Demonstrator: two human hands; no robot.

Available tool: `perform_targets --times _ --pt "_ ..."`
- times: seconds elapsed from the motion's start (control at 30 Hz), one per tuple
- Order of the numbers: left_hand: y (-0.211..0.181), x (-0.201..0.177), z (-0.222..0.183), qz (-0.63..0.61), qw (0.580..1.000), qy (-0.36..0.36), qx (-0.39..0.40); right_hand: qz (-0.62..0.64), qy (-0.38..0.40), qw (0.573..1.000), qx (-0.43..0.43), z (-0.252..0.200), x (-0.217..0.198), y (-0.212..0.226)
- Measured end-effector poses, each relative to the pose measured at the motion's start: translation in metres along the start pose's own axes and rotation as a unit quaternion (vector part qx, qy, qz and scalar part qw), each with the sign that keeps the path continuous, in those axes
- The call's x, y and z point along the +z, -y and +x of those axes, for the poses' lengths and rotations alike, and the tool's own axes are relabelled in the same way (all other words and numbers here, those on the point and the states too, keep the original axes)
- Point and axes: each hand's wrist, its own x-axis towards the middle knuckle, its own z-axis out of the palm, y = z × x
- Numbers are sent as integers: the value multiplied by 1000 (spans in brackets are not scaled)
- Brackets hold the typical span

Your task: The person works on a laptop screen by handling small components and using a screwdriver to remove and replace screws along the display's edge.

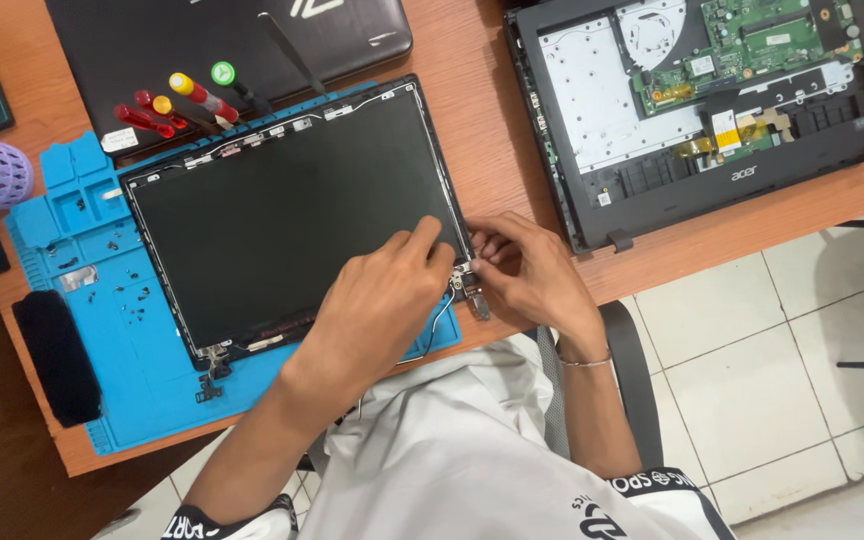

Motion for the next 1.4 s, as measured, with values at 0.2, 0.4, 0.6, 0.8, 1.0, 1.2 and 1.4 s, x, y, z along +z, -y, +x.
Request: perform_targets --times 0.2,0.4,0.6,0.8,1.0,1.2,1.4 --pt "4 0 -4 7 1000 -17 8 52 45 998 7 4 -5 -12" --pt "8 0 -13 -30 999 -37 -17 29 37 999 12 4 -5 -9" --pt "15 0 -27 -83 993 -65 -56 19 28 999 18 5 -4 -3" --pt "23 10 -38 -131 982 -98 -89 -12 9 1000 17 2 -2 10" --pt "28 14 -42 -143 979 -107 -98 -35 1 999 27 1 2 16" --pt "30 16 -42 -163 975 -112 -104 16 33 999 3 -2 -4 5" --pt "29 16 -42 -165 975 -106 -106 11 46 999 22 -1 -7 -7"
